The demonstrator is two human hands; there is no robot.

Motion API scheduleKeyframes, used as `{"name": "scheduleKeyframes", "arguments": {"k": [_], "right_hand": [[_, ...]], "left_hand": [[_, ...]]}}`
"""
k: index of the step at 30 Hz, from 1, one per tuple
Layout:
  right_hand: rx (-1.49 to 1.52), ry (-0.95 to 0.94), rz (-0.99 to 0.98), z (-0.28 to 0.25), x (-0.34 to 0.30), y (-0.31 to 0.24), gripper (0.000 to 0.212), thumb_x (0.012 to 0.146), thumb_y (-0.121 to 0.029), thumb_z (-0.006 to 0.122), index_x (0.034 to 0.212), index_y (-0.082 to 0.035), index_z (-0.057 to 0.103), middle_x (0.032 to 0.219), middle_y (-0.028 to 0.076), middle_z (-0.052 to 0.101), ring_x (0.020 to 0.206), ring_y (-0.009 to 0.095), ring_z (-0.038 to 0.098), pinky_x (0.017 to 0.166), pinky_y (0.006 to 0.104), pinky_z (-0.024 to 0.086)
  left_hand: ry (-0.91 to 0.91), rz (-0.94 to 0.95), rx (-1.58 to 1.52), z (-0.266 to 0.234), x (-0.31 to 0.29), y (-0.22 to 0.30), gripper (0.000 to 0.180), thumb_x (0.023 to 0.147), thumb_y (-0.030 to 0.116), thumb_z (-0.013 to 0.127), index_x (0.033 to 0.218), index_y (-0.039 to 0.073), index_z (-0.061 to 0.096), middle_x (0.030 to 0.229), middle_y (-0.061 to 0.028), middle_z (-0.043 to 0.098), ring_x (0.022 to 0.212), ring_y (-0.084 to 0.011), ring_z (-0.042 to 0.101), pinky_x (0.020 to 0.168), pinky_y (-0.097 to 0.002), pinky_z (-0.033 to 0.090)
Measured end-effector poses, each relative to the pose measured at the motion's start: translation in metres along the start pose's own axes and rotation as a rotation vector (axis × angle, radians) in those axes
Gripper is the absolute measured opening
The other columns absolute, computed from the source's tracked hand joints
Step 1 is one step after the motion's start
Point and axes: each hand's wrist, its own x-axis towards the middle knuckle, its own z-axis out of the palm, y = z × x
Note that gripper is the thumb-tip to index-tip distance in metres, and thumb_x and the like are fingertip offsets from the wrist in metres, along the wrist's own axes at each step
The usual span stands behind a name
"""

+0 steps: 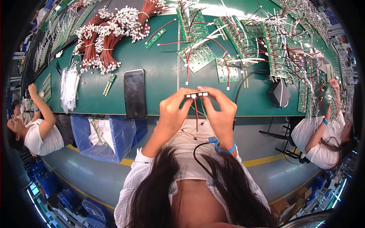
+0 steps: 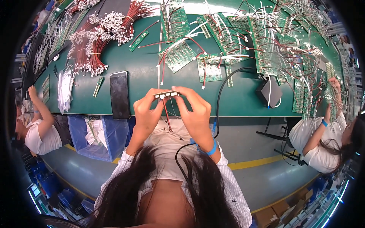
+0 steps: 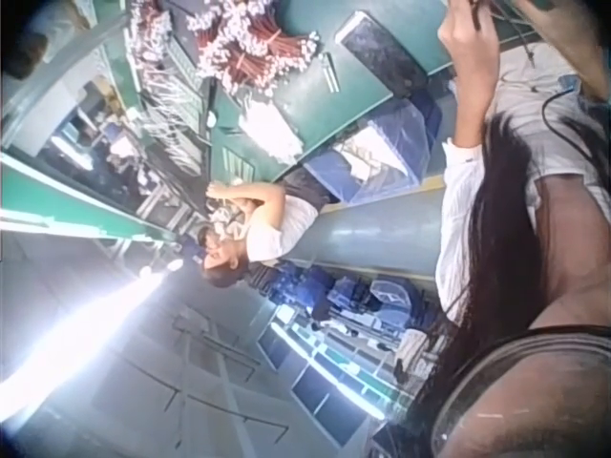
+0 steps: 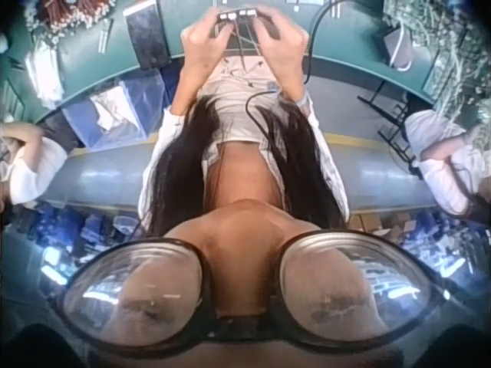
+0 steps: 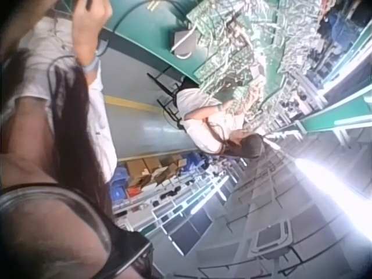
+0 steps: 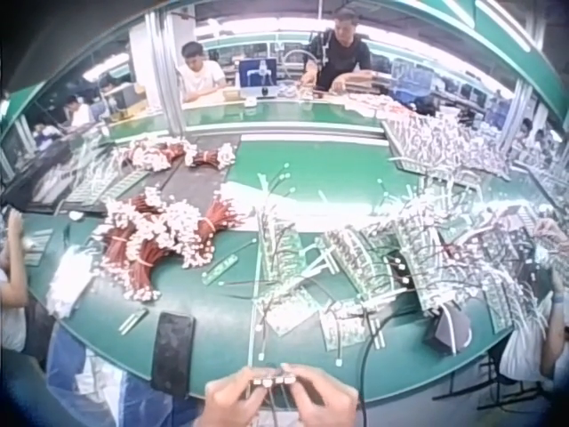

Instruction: The person assembles electronic components by hand, connecting wire harnesses to printed circuit boards.

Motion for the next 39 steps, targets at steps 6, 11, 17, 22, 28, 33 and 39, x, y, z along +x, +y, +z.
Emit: {"name": "scheduleKeyframes", "arguments": {"k": [6, 11, 17, 22, 28, 33, 39], "right_hand": [[-0.09, -0.073, -0.011, -0.004, 0.004, -0.003, 0.019, 0.074, 0.006, 0.061, 0.092, 0.0, 0.06, 0.08, 0.013, 0.064, 0.069, 0.026, 0.063, 0.06, 0.0282, 0.05], [-0.172, 0.077, -0.069, 0.009, -0.004, -0.004, 0.019, 0.073, 0.007, 0.062, 0.091, 0.001, 0.06, 0.08, 0.013, 0.064, 0.068, 0.026, 0.064, 0.059, 0.0286, 0.05], [-0.202, 0.129, -0.094, 0.012, -0.009, -0.003, 0.02, 0.071, 0.008, 0.063, 0.09, 0.002, 0.061, 0.082, 0.014, 0.065, 0.072, 0.026, 0.065, 0.061, 0.0291, 0.051], [-0.205, 0.15, -0.107, 0.016, -0.014, -0.001, 0.02, 0.071, 0.008, 0.063, 0.09, 0.003, 0.061, 0.083, 0.014, 0.065, 0.074, 0.025, 0.066, 0.063, 0.0289, 0.052], [-0.178, 0.165, -0.109, 0.012, -0.013, -0.003, 0.019, 0.072, 0.007, 0.063, 0.09, 0.003, 0.062, 0.083, 0.014, 0.065, 0.074, 0.026, 0.066, 0.063, 0.029, 0.052], [0.124, -0.25, 0.195, -0.017, 0.002, 0.0, 0.019, 0.073, 0.002, 0.065, 0.091, 0.001, 0.063, 0.081, 0.012, 0.065, 0.072, 0.018, 0.064, 0.065, 0.0256, 0.049], [0.399, -0.363, 0.239, -0.031, 0.008, 0.001, 0.019, 0.071, 0.006, 0.064, 0.09, 0.004, 0.063, 0.087, 0.009, 0.058, 0.072, 0.015, 0.059, 0.064, 0.023, 0.049]], "left_hand": [[0.06, -0.02, 0.002, 0.006, -0.004, -0.003, 0.015, 0.078, -0.006, 0.057, 0.092, -0.002, 0.056, 0.082, -0.0131, 0.062, 0.071, -0.0255, 0.063, 0.061, -0.0292, 0.049], [0.16, -0.059, 0.002, 0.01, -0.006, -0.002, 0.017, 0.078, -0.007, 0.058, 0.094, -0.002, 0.058, 0.08, -0.012, 0.063, 0.069, -0.0188, 0.064, 0.06, -0.0264, 0.049], [0.222, -0.034, 0.032, 0.01, -0.008, 0.001, 0.015, 0.076, -0.007, 0.059, 0.091, -0.003, 0.059, 0.079, -0.012, 0.064, 0.069, -0.0198, 0.064, 0.06, -0.0261, 0.049], [0.227, -0.001, 0.064, 0.01, -0.011, -0.001, 0.015, 0.076, -0.007, 0.06, 0.091, -0.004, 0.059, 0.08, -0.0121, 0.064, 0.07, -0.0204, 0.065, 0.06, -0.0264, 0.05], [0.206, -0.003, 0.057, 0.007, -0.011, 0.001, 0.016, 0.076, -0.007, 0.06, 0.091, -0.004, 0.059, 0.08, -0.0123, 0.064, 0.07, -0.02, 0.065, 0.061, -0.0262, 0.05], [0.026, -0.132, -0.115, -0.006, -0.013, -0.009, 0.019, 0.075, -0.005, 0.062, 0.094, -0.005, 0.059, 0.082, -0.0112, 0.064, 0.074, -0.0177, 0.065, 0.066, -0.0264, 0.051], [-0.242, -0.298, -0.469, -0.017, -0.007, -0.008, 0.026, 0.078, -0.005, 0.06, 0.103, -0.007, 0.054, 0.092, -0.0102, 0.061, 0.085, -0.0146, 0.061, 0.077, -0.0285, 0.051]]}}
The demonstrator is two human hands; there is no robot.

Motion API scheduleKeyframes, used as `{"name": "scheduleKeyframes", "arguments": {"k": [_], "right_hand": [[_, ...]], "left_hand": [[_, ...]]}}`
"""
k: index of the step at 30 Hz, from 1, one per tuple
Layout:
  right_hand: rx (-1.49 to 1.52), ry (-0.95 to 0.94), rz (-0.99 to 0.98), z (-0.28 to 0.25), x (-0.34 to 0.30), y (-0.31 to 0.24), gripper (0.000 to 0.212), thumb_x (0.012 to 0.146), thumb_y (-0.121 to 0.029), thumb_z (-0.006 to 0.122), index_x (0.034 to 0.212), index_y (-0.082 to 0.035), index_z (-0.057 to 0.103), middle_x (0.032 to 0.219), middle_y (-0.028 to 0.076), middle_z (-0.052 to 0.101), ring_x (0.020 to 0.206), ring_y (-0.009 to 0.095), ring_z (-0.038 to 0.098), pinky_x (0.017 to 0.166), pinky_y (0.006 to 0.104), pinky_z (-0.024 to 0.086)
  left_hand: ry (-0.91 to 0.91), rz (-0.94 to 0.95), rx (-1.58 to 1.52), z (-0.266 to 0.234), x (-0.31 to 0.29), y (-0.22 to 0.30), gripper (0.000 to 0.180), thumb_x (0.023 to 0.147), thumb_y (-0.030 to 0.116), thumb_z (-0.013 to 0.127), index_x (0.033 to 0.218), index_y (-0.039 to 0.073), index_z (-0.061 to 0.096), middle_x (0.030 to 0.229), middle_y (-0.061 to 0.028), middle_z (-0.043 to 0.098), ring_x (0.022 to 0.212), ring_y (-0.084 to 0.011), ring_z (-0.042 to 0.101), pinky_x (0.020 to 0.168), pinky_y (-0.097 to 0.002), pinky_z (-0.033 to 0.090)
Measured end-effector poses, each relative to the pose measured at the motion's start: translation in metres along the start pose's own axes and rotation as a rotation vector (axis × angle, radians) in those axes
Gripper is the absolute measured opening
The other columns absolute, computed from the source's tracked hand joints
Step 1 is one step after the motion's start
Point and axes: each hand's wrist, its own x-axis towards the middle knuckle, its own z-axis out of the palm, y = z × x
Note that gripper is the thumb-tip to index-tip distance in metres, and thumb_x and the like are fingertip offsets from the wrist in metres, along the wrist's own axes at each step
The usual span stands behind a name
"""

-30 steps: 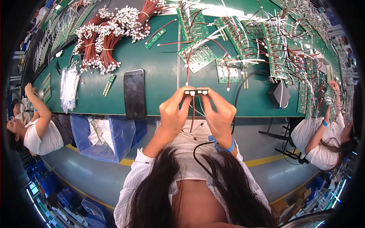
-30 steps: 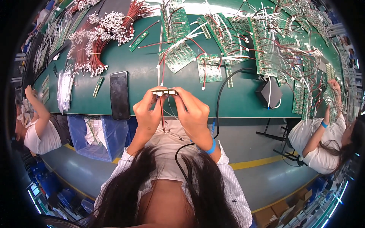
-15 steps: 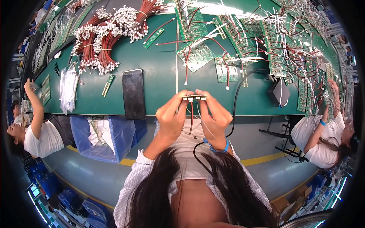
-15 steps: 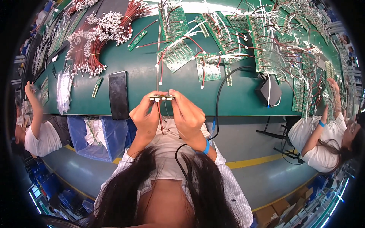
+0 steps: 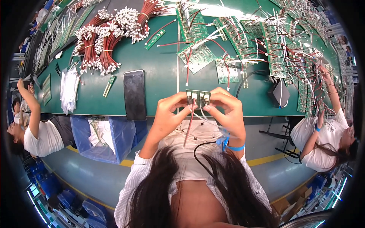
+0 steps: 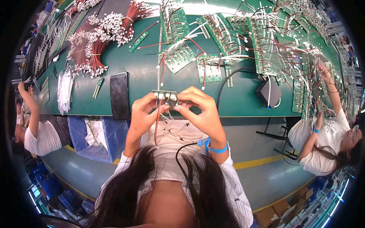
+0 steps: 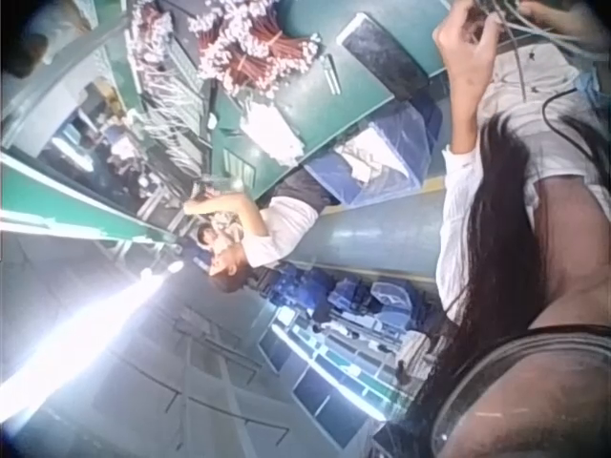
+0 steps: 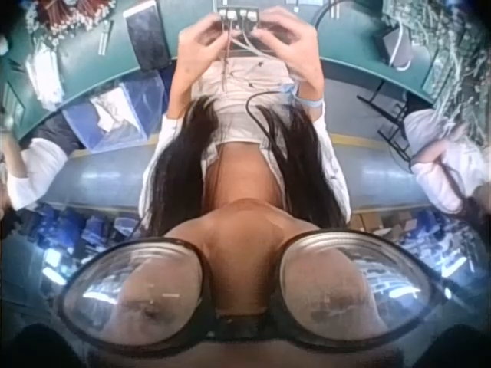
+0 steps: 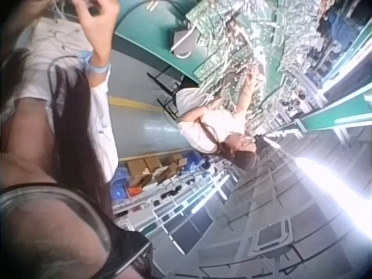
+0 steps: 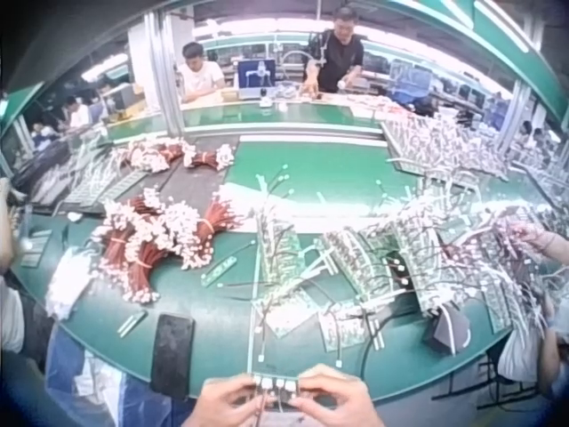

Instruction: The person assembles electronic components by hand, connecting wire harnesses to printed circuit boards.

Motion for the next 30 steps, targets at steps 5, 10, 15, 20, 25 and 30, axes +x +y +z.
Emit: {"name": "scheduleKeyframes", "arguments": {"k": [5, 10, 15, 20, 25, 30], "right_hand": [[-0.286, 0.175, -0.285, 0.004, 0.005, -0.005, 0.027, 0.068, 0.011, 0.063, 0.092, 0.0, 0.065, 0.087, 0.009, 0.058, 0.073, 0.014, 0.06, 0.06, 0.0232, 0.051], [-0.598, 0.036, -0.639, 0.002, 0.004, -0.005, 0.033, 0.064, 0.01, 0.062, 0.093, -0.005, 0.067, 0.097, 0.012, 0.06, 0.078, 0.023, 0.062, 0.066, 0.0293, 0.053], [-0.584, 0.121, -0.647, 0.006, 0.004, -0.01, 0.036, 0.064, 0.012, 0.058, 0.095, -0.004, 0.066, 0.092, 0.013, 0.061, 0.078, 0.025, 0.062, 0.067, 0.031, 0.052], [-0.319, 0.352, -0.261, 0.012, -0.02, -0.015, 0.024, 0.074, 0.015, 0.047, 0.087, 0.002, 0.063, 0.081, 0.01, 0.058, 0.066, 0.016, 0.057, 0.056, 0.0241, 0.046], [0.39, 0.02, 0.181, 0.024, -0.02, -0.016, 0.016, 0.088, 0.002, 0.046, 0.101, 0.007, 0.054, 0.084, 0.007, 0.056, 0.072, 0.012, 0.056, 0.062, 0.0228, 0.046], [0.421, 0.121, 0.09, 0.032, -0.011, -0.028, 0.017, 0.087, 0.0, 0.05, 0.103, 0.007, 0.052, 0.096, 0.007, 0.053, 0.09, 0.013, 0.054, 0.075, 0.0253, 0.048]], "left_hand": [[0.08, -0.102, -0.336, -0.002, 0.008, 0.005, 0.028, 0.089, 0.011, 0.05, 0.111, -0.007, 0.048, 0.1, -0.0121, 0.057, 0.089, -0.0148, 0.057, 0.08, -0.0292, 0.048], [-0.069, -0.281, -0.475, -0.007, 0.004, 0.003, 0.031, 0.093, 0.018, 0.045, 0.11, -0.007, 0.05, 0.1, -0.0085, 0.057, 0.089, -0.0116, 0.055, 0.076, -0.0268, 0.048], [0.014, -0.106, -0.391, -0.004, 0.008, 0.014, 0.026, 0.087, 0.006, 0.054, 0.11, -0.007, 0.052, 0.101, -0.0072, 0.059, 0.092, -0.0092, 0.054, 0.079, -0.0244, 0.046], [0.324, 0.466, 0.413, 0.0, 0.007, 0.026, 0.027, 0.063, -0.006, 0.066, 0.086, 0.006, 0.069, 0.086, -0.0081, 0.06, 0.078, -0.0212, 0.056, 0.072, -0.028, 0.044], [0.383, 0.764, 0.525, 0.016, -0.004, 0.03, 0.037, 0.057, -0.007, 0.067, 0.091, 0.007, 0.068, 0.082, -0.0078, 0.053, 0.071, -0.0191, 0.054, 0.058, -0.0258, 0.045], [0.463, 0.554, 0.207, 0.033, -0.009, 0.02, 0.023, 0.062, -0.01, 0.069, 0.083, 0.0, 0.062, 0.091, -0.0139, 0.06, 0.081, -0.0255, 0.062, 0.068, -0.0295, 0.052]]}}
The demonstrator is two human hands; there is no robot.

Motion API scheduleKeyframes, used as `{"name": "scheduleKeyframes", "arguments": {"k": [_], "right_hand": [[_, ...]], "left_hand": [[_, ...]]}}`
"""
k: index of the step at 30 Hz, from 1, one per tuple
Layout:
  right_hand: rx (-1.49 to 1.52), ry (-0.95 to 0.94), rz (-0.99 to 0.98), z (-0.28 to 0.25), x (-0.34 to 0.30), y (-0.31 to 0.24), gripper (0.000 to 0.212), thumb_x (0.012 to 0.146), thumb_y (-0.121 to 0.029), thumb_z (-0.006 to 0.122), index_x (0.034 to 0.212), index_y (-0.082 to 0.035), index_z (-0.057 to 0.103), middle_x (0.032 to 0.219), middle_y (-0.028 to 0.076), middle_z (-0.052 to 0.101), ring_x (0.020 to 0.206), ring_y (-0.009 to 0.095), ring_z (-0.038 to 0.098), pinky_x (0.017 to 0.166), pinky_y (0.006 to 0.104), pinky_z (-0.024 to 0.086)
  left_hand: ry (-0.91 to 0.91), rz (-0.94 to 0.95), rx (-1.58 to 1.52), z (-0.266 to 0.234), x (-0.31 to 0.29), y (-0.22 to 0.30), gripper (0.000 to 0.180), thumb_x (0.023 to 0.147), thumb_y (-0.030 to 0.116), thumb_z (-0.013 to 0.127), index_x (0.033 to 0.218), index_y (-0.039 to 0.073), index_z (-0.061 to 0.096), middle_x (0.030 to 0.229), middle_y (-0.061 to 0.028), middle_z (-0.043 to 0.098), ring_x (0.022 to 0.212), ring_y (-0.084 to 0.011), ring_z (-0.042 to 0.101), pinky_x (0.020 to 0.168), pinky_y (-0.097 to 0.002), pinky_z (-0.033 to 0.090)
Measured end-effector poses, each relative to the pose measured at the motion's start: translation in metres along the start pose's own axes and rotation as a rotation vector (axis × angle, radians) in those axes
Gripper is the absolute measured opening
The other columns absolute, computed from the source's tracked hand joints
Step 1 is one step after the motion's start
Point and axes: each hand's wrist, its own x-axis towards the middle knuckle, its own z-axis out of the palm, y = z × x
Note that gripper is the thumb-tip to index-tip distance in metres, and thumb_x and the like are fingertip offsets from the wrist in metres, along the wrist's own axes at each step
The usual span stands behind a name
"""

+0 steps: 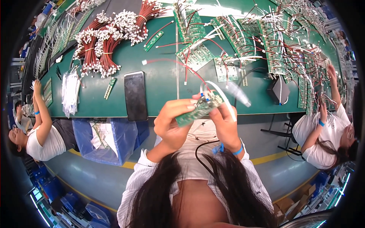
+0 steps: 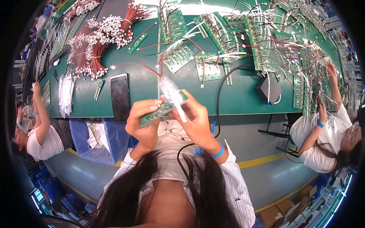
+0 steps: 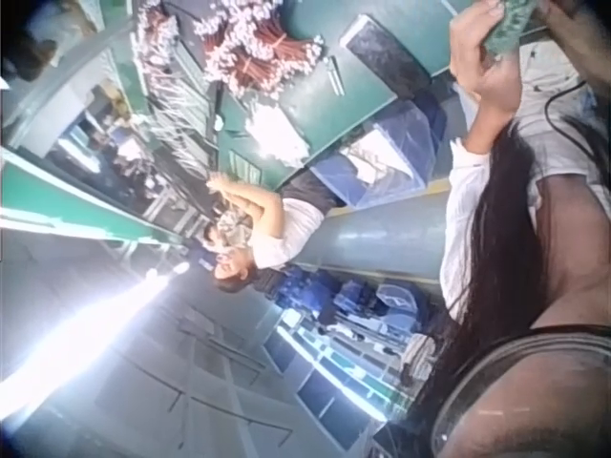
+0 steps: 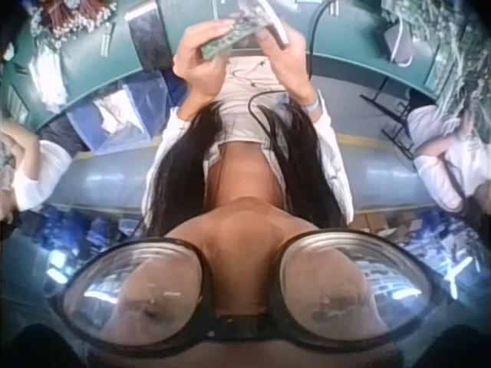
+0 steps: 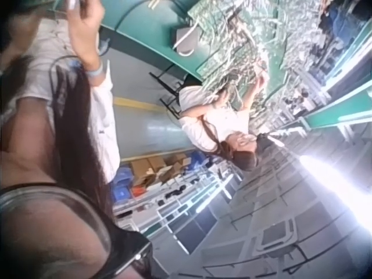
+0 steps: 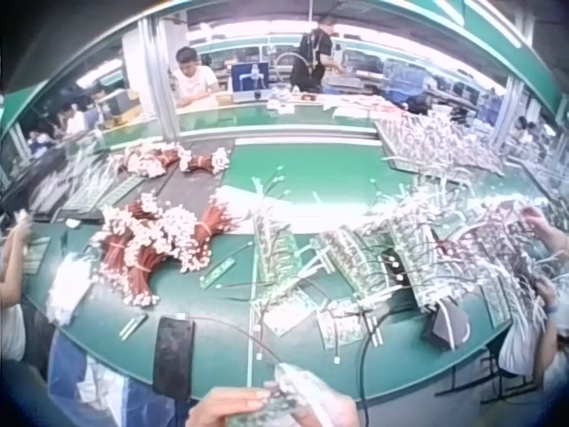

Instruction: The person assembles electronic components by hand, connecting wire harnesses to printed circuit boards.

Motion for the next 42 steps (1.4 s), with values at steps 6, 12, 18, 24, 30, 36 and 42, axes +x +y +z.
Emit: {"name": "scheduleKeyframes", "arguments": {"k": [6, 12, 18, 24, 30, 36, 42], "right_hand": [[-0.299, 0.141, -0.246, -0.015, 0.011, 0.002, 0.01, 0.077, 0.003, 0.062, 0.085, 0.003, 0.056, 0.09, 0.008, 0.056, 0.079, 0.013, 0.058, 0.07, 0.0251, 0.048], [-0.495, 0.089, -0.221, -0.017, 0.013, -0.002, 0.013, 0.075, 0.002, 0.063, 0.087, 0.004, 0.058, 0.08, 0.009, 0.059, 0.072, 0.017, 0.06, 0.066, 0.0268, 0.048], [-0.844, -0.013, -0.313, -0.023, 0.014, 0.001, 0.015, 0.074, 0.002, 0.064, 0.088, 0.005, 0.06, 0.081, 0.012, 0.062, 0.071, 0.022, 0.061, 0.062, 0.0284, 0.048], [-0.683, 0.076, -0.262, -0.019, 0.009, 0.011, 0.015, 0.074, 0.004, 0.063, 0.089, 0.004, 0.059, 0.08, 0.012, 0.061, 0.069, 0.022, 0.061, 0.061, 0.0288, 0.047], [-0.772, 0.033, -0.34, -0.016, 0.013, 0.011, 0.015, 0.075, 0.004, 0.062, 0.088, 0.004, 0.056, 0.08, 0.013, 0.06, 0.07, 0.024, 0.06, 0.061, 0.0301, 0.047], [-0.86, -0.004, -0.368, -0.022, 0.016, 0.018, 0.016, 0.075, 0.005, 0.061, 0.09, 0.002, 0.055, 0.08, 0.014, 0.058, 0.069, 0.03, 0.058, 0.06, 0.0323, 0.046], [-0.898, 0.053, -0.377, -0.019, 0.014, 0.025, 0.016, 0.073, 0.005, 0.061, 0.086, 0.002, 0.054, 0.077, 0.013, 0.055, 0.066, 0.03, 0.057, 0.056, 0.0344, 0.045]], "left_hand": [[-0.211, -0.099, 0.04, 0.003, -0.005, -0.006, 0.022, 0.07, -0.005, 0.067, 0.09, -0.003, 0.058, 0.089, -0.0106, 0.061, 0.087, -0.0161, 0.056, 0.078, -0.0275, 0.043], [-0.131, -0.537, -0.275, 0.0, -0.002, -0.007, 0.02, 0.075, -0.006, 0.063, 0.094, -0.008, 0.057, 0.087, -0.0079, 0.06, 0.081, -0.012, 0.058, 0.074, -0.0248, 0.048], [-0.109, -0.438, -0.089, -0.003, -0.001, -0.013, 0.017, 0.078, -0.004, 0.062, 0.094, -0.005, 0.056, 0.088, -0.0098, 0.062, 0.082, -0.0127, 0.06, 0.076, -0.0251, 0.048], [-0.252, -0.247, 0.054, -0.009, 0.009, -0.016, 0.019, 0.073, -0.004, 0.065, 0.09, -0.004, 0.058, 0.084, -0.0121, 0.062, 0.075, -0.0189, 0.062, 0.068, -0.027, 0.048], [-0.282, -0.279, 0.097, -0.008, 0.007, -0.013, 0.017, 0.073, -0.01, 0.061, 0.09, -0.008, 0.057, 0.089, -0.0104, 0.059, 0.082, -0.0137, 0.058, 0.075, -0.0253, 0.049], [-0.284, -0.229, 0.226, -0.007, 0.005, -0.016, 0.018, 0.076, -0.003, 0.062, 0.093, -0.003, 0.055, 0.082, -0.0158, 0.06, 0.073, -0.0299, 0.061, 0.063, -0.0329, 0.048], [-0.346, -0.22, 0.288, -0.006, 0.002, -0.019, 0.022, 0.078, -0.003, 0.06, 0.098, -0.002, 0.052, 0.084, -0.0177, 0.061, 0.074, -0.0325, 0.062, 0.062, -0.0351, 0.049]]}}
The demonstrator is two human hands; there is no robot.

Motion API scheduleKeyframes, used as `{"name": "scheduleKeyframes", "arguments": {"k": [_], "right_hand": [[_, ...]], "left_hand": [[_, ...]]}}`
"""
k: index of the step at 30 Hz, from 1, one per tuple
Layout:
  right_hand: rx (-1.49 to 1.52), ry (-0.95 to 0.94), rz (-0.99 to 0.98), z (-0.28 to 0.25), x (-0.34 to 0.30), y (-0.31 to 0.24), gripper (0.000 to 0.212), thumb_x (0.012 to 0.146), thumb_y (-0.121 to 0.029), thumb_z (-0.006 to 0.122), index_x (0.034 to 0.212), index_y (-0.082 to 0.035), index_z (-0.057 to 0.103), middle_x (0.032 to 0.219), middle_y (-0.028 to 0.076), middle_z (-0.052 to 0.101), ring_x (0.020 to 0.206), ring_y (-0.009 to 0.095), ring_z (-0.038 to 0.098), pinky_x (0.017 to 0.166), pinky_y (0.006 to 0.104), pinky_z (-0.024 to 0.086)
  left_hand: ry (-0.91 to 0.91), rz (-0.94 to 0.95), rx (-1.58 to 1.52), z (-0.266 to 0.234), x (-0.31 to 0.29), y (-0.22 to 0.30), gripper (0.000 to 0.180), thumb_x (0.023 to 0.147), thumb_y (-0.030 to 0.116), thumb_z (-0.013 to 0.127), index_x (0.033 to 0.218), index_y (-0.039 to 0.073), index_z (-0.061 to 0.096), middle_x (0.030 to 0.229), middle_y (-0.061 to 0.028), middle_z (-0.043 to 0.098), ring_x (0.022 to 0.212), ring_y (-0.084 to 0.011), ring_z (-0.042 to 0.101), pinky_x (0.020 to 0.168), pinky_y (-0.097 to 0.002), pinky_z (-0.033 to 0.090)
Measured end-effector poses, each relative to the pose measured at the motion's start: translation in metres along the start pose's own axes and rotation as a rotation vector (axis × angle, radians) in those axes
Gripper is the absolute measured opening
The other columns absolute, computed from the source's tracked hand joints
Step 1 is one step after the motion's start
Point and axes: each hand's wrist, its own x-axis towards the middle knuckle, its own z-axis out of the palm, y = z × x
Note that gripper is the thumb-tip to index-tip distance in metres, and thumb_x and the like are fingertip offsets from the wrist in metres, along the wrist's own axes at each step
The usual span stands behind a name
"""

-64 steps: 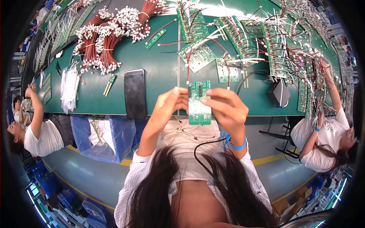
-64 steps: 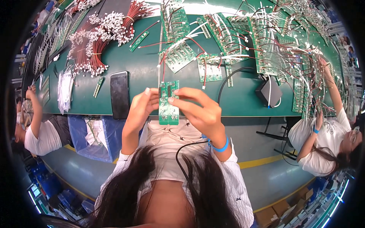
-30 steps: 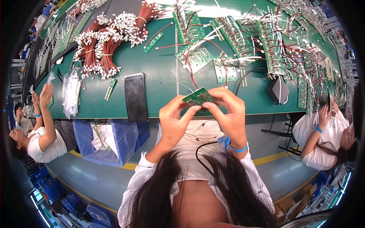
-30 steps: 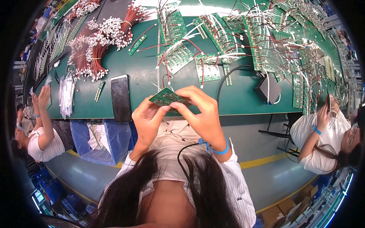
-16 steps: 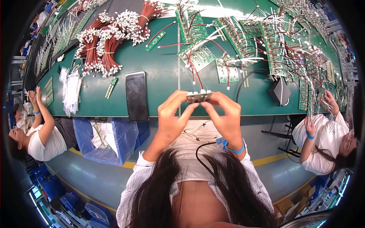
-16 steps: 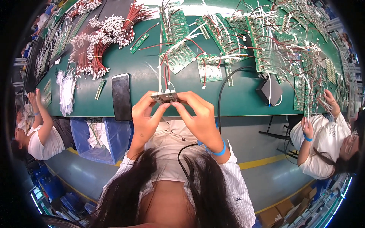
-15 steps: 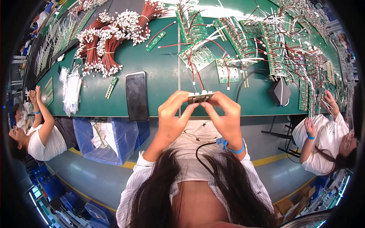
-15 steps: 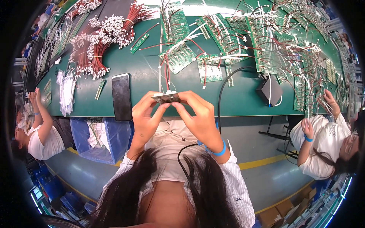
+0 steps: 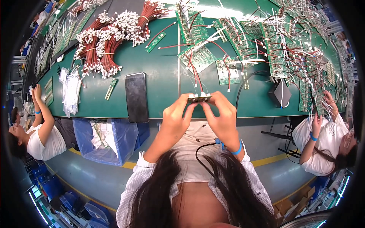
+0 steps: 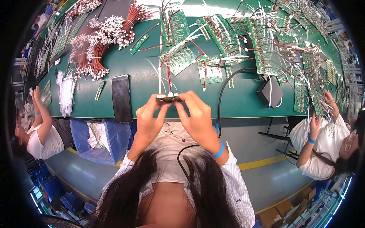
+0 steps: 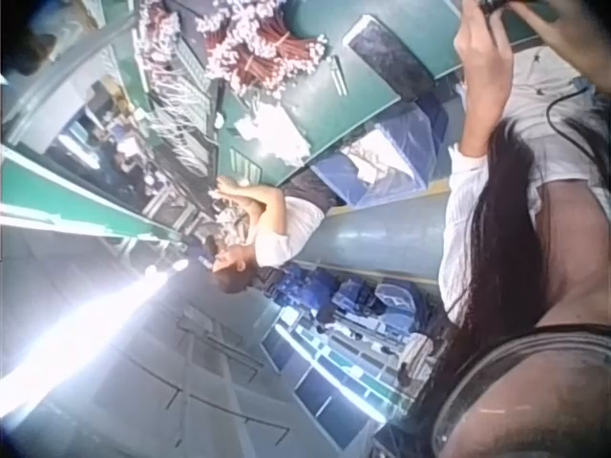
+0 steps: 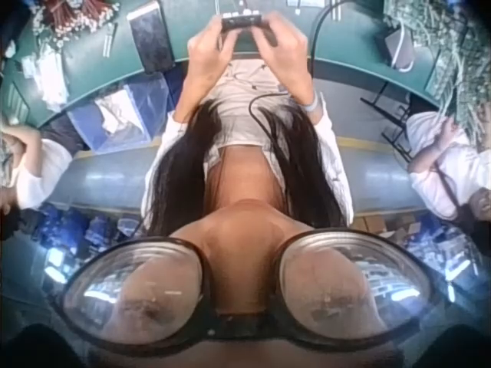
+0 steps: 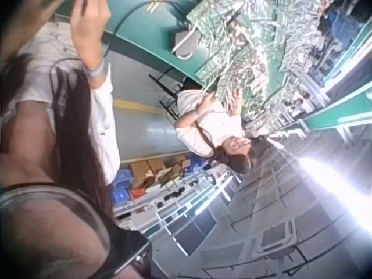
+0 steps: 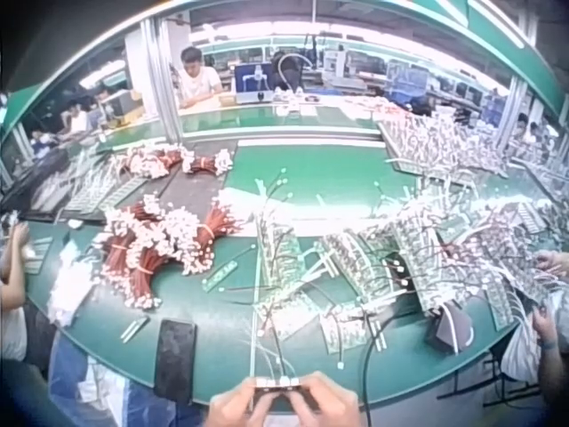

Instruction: The person assembles electronic components by hand, connecting wire harnesses to printed circuit boards.

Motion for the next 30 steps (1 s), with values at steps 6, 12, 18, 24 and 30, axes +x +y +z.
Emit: {"name": "scheduleKeyframes", "arguments": {"k": [6, 12, 18, 24, 30], "right_hand": [[-0.089, 0.122, -0.03, 0.012, -0.005, -0.002, 0.019, 0.07, 0.008, 0.061, 0.086, 0.001, 0.053, 0.077, 0.012, 0.054, 0.065, 0.029, 0.056, 0.055, 0.0339, 0.045], [-0.165, 0.254, -0.101, 0.021, -0.008, -0.006, 0.026, 0.068, 0.011, 0.062, 0.09, 0.002, 0.054, 0.08, 0.012, 0.058, 0.067, 0.026, 0.059, 0.058, 0.0319, 0.048], [-0.154, 0.294, -0.115, 0.029, -0.008, -0.007, 0.025, 0.069, 0.011, 0.062, 0.092, 0.003, 0.056, 0.085, 0.014, 0.061, 0.071, 0.026, 0.062, 0.061, 0.0307, 0.05], [-0.185, 0.341, -0.178, 0.033, -0.009, -0.013, 0.023, 0.068, 0.01, 0.064, 0.09, 0.005, 0.057, 0.082, 0.015, 0.062, 0.068, 0.026, 0.062, 0.058, 0.0304, 0.05], [-0.18, 0.262, -0.202, 0.041, -0.007, -0.003, 0.025, 0.066, 0.009, 0.065, 0.089, 0.003, 0.06, 0.083, 0.012, 0.061, 0.068, 0.026, 0.062, 0.057, 0.0315, 0.05]], "left_hand": [[0.153, -0.007, 0.026, 0.009, -0.003, 0.001, 0.017, 0.076, -0.006, 0.06, 0.093, -0.004, 0.056, 0.085, -0.0152, 0.064, 0.075, -0.0279, 0.064, 0.064, -0.0313, 0.051], [0.261, 0.018, 0.054, 0.011, -0.003, 0.009, 0.016, 0.075, -0.008, 0.059, 0.091, -0.003, 0.058, 0.085, -0.013, 0.065, 0.076, -0.0248, 0.065, 0.064, -0.029, 0.051], [0.329, 0.043, 0.084, 0.013, -0.008, 0.005, 0.018, 0.074, -0.01, 0.06, 0.091, -0.004, 0.059, 0.086, -0.0129, 0.065, 0.077, -0.0245, 0.065, 0.065, -0.0289, 0.052], [0.408, 0.092, 0.103, 0.013, -0.012, 0.002, 0.022, 0.072, -0.011, 0.061, 0.093, -0.005, 0.06, 0.088, -0.0132, 0.066, 0.078, -0.0224, 0.066, 0.068, -0.0283, 0.052], [0.51, 0.116, 0.346, -0.011, 0.006, -0.014, 0.023, 0.07, -0.011, 0.062, 0.092, -0.004, 0.062, 0.088, -0.0148, 0.065, 0.076, -0.0239, 0.065, 0.066, -0.0303, 0.051]]}}
